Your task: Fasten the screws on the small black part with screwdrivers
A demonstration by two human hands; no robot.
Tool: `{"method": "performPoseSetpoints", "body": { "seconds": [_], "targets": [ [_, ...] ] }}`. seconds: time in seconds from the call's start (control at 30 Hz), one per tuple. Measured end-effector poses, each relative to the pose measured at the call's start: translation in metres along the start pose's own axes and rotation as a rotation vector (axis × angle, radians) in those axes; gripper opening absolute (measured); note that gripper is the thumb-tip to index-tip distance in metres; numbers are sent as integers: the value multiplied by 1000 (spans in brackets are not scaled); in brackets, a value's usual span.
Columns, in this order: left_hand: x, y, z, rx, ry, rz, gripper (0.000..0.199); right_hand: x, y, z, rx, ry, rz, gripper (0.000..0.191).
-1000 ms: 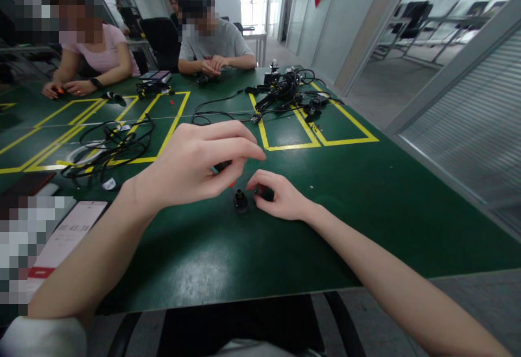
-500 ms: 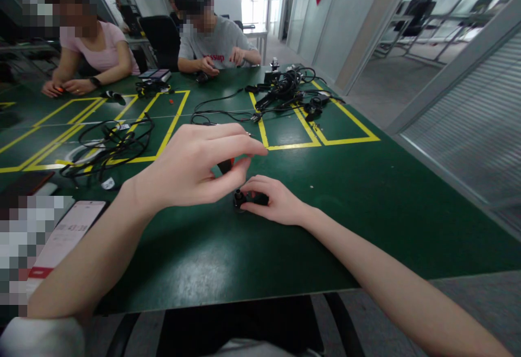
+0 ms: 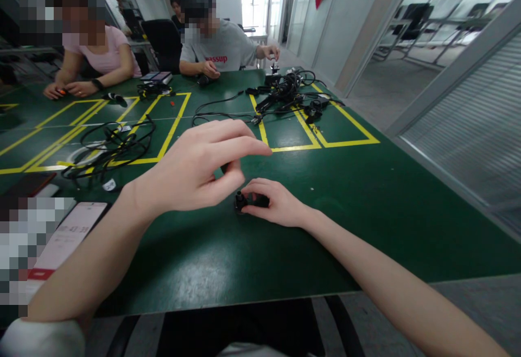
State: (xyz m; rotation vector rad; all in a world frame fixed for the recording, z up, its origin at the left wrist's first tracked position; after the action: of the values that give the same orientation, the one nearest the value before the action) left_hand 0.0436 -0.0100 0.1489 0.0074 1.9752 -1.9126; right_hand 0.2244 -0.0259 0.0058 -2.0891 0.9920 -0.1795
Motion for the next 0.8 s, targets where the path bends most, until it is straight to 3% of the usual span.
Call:
{"method": "performPoseSetpoints", "body": {
  "seconds": [0.43,0.5,0.6,0.8],
  "targets": [
    [1,-2,4,135,-71,-29,30,-1,1,1,4,-22,-19,20],
    [0,-5,5,254,-86,-29,24,-2,1,1,-3,-34,-18,18],
    [1,-12,3,493,-108,-111,34,-2,1,2,-15,-40,-23,19],
    [10,-18,-19,1017,-151,-277,33,-3,1,4,-4,-39,-45,24]
  ]
}}
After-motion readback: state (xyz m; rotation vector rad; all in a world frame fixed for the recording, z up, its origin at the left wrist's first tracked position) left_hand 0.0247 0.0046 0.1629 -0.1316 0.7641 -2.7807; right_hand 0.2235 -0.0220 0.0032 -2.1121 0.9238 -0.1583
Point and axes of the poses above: each hand's wrist, its own x-axis away from the middle knuckle, its own y-axis out of the palm, z = x × y, the point moved 2 cm from there along -x, towards the middle knuckle, and after that the axes turned 15 degrees about -z, right-handed, at the moved point
